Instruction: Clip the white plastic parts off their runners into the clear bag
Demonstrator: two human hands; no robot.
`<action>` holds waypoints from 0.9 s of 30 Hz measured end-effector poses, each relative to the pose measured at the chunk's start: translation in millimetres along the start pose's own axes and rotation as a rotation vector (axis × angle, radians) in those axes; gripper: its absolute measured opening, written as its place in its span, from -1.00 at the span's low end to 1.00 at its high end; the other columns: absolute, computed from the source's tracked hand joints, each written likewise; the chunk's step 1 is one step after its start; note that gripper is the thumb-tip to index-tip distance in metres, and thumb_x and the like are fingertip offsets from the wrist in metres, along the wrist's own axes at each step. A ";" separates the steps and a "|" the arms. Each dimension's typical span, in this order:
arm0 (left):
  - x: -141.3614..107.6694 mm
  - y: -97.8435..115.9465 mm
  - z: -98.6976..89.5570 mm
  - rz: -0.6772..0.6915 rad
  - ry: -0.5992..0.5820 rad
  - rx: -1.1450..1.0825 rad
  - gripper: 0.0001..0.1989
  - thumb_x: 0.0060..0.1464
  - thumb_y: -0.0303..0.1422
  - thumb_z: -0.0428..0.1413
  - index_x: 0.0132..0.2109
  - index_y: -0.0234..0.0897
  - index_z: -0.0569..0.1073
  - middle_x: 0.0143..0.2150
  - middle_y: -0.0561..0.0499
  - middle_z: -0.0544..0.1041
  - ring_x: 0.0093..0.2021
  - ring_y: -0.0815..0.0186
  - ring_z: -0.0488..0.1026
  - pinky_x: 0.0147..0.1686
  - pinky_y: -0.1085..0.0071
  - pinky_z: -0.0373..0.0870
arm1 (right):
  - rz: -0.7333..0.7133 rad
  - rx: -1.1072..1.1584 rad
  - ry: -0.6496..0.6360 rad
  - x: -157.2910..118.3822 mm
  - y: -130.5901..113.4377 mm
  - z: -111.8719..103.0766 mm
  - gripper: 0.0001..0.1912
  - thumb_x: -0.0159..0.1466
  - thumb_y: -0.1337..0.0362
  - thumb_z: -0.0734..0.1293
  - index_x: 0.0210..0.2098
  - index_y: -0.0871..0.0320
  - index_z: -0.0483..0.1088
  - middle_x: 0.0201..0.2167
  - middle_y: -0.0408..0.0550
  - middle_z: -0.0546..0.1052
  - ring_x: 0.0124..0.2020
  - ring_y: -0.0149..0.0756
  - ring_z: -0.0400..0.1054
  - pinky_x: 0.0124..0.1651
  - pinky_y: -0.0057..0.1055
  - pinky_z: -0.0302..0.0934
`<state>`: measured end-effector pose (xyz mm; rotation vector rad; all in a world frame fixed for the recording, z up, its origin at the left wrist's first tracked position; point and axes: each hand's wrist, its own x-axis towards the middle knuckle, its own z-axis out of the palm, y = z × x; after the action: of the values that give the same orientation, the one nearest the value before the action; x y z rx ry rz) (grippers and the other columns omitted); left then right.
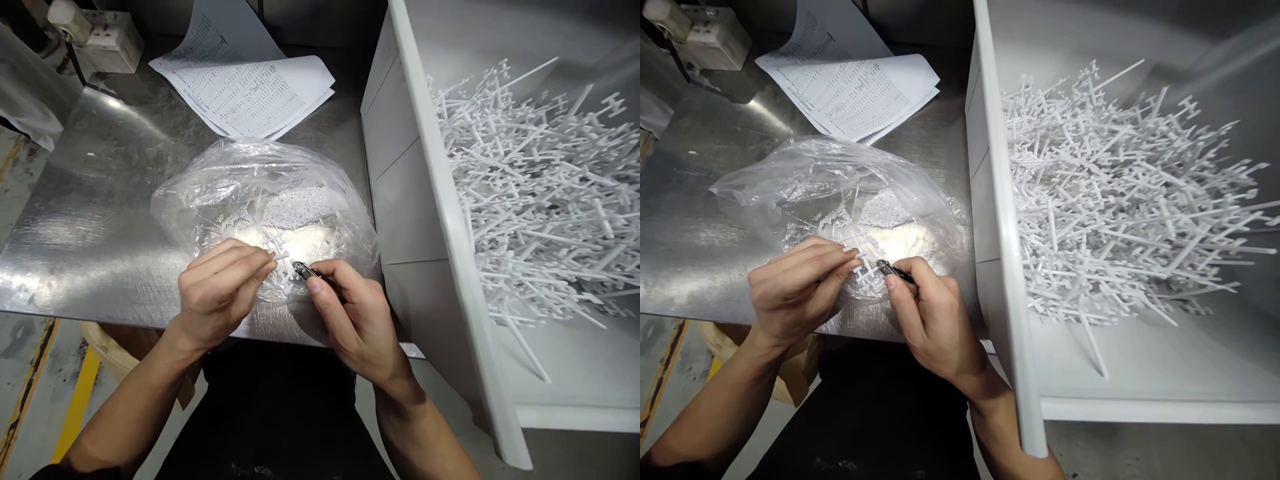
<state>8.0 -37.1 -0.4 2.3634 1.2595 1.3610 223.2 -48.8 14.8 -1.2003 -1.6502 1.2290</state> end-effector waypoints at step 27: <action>21.0 -21.3 -0.9 0.158 -0.061 -0.003 -0.87 0.31 -0.61 0.25 -0.04 -0.37 0.58 -0.20 -0.05 0.69 -0.22 0.33 0.61 -0.18 0.36 0.59 | -0.217 -0.094 0.151 0.8 2.9 13.7 -0.92 0.51 0.29 0.34 -0.05 0.13 0.47 -0.57 -0.33 0.32 -0.64 -0.46 0.20 -0.56 -0.47 0.14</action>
<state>-0.2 -8.6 3.5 2.5284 1.0741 1.3195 211.0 -51.5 8.3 -1.1082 -1.6898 0.9147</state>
